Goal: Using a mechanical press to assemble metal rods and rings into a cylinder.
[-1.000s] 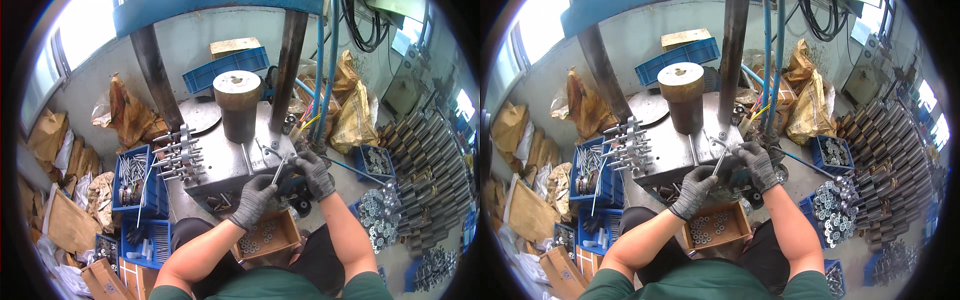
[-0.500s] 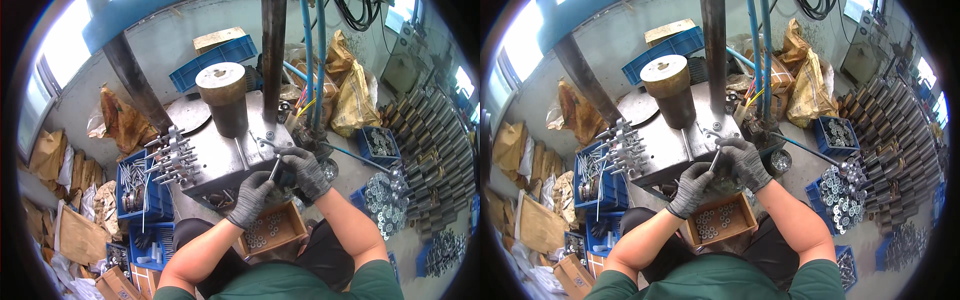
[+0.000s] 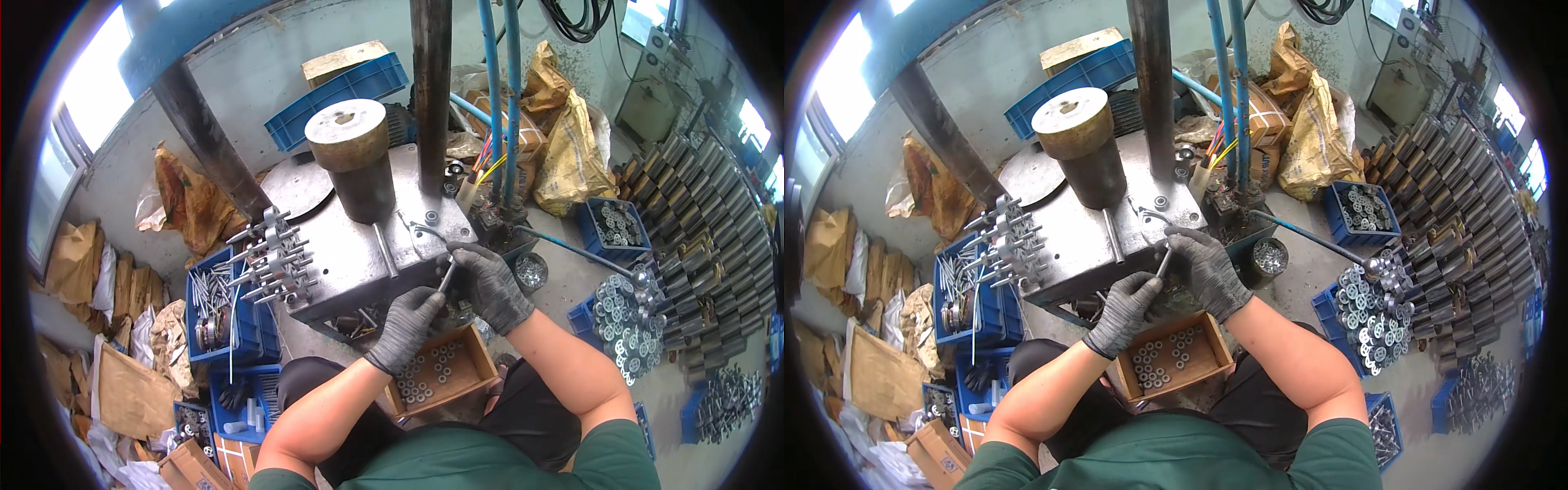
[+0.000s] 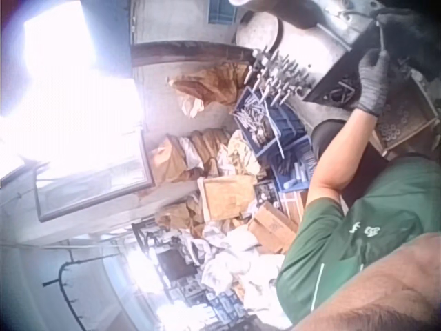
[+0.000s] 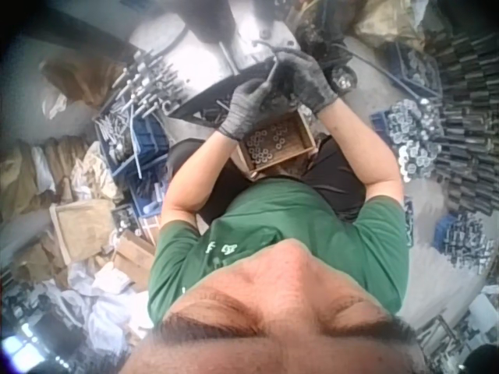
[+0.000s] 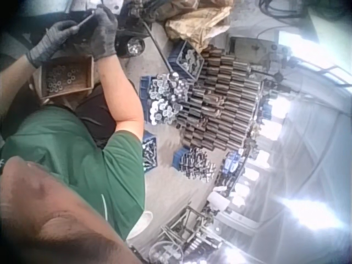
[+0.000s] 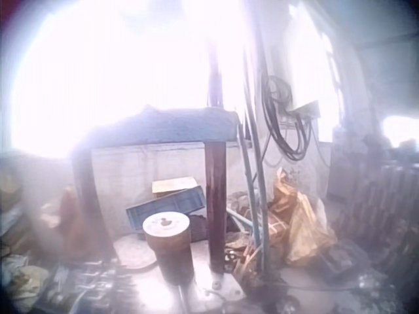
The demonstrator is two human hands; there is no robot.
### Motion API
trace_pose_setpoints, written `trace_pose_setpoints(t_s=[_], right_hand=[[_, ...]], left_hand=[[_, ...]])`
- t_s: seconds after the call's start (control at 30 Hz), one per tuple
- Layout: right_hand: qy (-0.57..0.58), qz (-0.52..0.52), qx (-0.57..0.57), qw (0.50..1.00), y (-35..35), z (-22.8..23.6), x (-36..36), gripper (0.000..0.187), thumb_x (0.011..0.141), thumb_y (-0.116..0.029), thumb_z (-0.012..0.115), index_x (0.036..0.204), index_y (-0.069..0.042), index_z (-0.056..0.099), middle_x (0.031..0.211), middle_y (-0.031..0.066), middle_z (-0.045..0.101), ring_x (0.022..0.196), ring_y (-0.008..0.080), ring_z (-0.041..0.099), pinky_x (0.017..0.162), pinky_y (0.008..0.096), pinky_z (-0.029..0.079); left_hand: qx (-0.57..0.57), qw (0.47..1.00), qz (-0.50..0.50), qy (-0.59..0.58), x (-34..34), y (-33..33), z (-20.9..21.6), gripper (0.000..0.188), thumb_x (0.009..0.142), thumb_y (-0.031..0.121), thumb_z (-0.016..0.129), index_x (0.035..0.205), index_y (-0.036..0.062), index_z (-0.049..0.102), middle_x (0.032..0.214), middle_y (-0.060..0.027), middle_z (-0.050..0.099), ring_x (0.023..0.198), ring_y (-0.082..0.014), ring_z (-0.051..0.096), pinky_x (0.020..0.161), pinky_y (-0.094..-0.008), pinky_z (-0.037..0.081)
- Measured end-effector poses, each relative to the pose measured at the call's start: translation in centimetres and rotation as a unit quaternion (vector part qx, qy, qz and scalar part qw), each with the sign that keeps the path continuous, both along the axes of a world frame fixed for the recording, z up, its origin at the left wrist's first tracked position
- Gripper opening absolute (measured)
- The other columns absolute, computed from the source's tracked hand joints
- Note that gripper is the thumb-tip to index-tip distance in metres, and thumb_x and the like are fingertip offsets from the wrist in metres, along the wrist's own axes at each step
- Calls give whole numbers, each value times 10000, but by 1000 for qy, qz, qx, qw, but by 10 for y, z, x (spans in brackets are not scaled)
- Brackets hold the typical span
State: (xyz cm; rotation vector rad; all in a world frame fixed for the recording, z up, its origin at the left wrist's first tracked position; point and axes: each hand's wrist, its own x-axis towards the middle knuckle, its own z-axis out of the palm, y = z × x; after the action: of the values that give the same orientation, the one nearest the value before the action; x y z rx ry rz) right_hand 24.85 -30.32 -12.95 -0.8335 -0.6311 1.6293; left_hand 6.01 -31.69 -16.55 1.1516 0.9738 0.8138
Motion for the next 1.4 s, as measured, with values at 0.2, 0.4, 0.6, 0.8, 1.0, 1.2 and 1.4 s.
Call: trace_pose_setpoints(t_s=[0.2,0.4,0.6,0.8,1.0,1.2,1.4], right_hand=[[-42,2,-16,999,1,-2,-2,313,1022,-268,654,1205,-14,659,975,104,737,890,195,719,829,363,607],[27,63,12,998,-2,-19,-13,415,1051,-285,596,1365,-15,559,1087,170,729,993,254,720,913,381,585],[7,53,-22,998,-2,-10,-14,242,1067,-250,558,1069,-53,700,952,66,728,838,142,684,796,294,576],[-98,73,47,991,7,-21,-17,247,1066,-244,571,1150,-38,679,1001,64,734,921,143,690,856,295,564],[-235,36,53,970,21,-5,4,237,1047,-222,592,1153,-31,683,932,63,725,836,123,684,794,289,557],[-192,-272,308,891,57,32,11,186,1034,-119,629,1162,9,668,863,71,708,863,108,689,744,302,553],[-616,-203,221,728,131,-63,61,363,1041,-325,600,1191,0,658,894,199,704,857,308,711,786,384,567]], left_hand=[[51,998,34,-16,3,-9,-2,290,1048,317,645,1111,37,691,799,29,623,668,-43,557,571,-216,489],[46,998,43,-12,-3,-13,-5,262,1052,253,628,1105,3,686,896,-9,653,816,-84,575,732,-271,497],[83,995,51,-2,2,-8,-6,282,1051,308,637,1093,38,707,824,28,650,669,-43,552,564,-217,467],[61,996,55,41,-9,-2,-14,290,1040,290,655,1098,9,697,867,11,649,765,-72,563,674,-263,485],[37,999,5,33,-7,8,-40,315,1048,317,630,1213,49,652,870,-9,663,664,-75,603,570,-222,511],[149,979,-37,131,-8,-5,-42,324,1032,265,640,1254,30,649,958,-83,691,830,-164,673,730,-316,574],[314,838,-204,397,-3,-12,-34,415,959,326,672,1282,66,653,1089,-202,718,1046,-392,688,917,-460,553]])
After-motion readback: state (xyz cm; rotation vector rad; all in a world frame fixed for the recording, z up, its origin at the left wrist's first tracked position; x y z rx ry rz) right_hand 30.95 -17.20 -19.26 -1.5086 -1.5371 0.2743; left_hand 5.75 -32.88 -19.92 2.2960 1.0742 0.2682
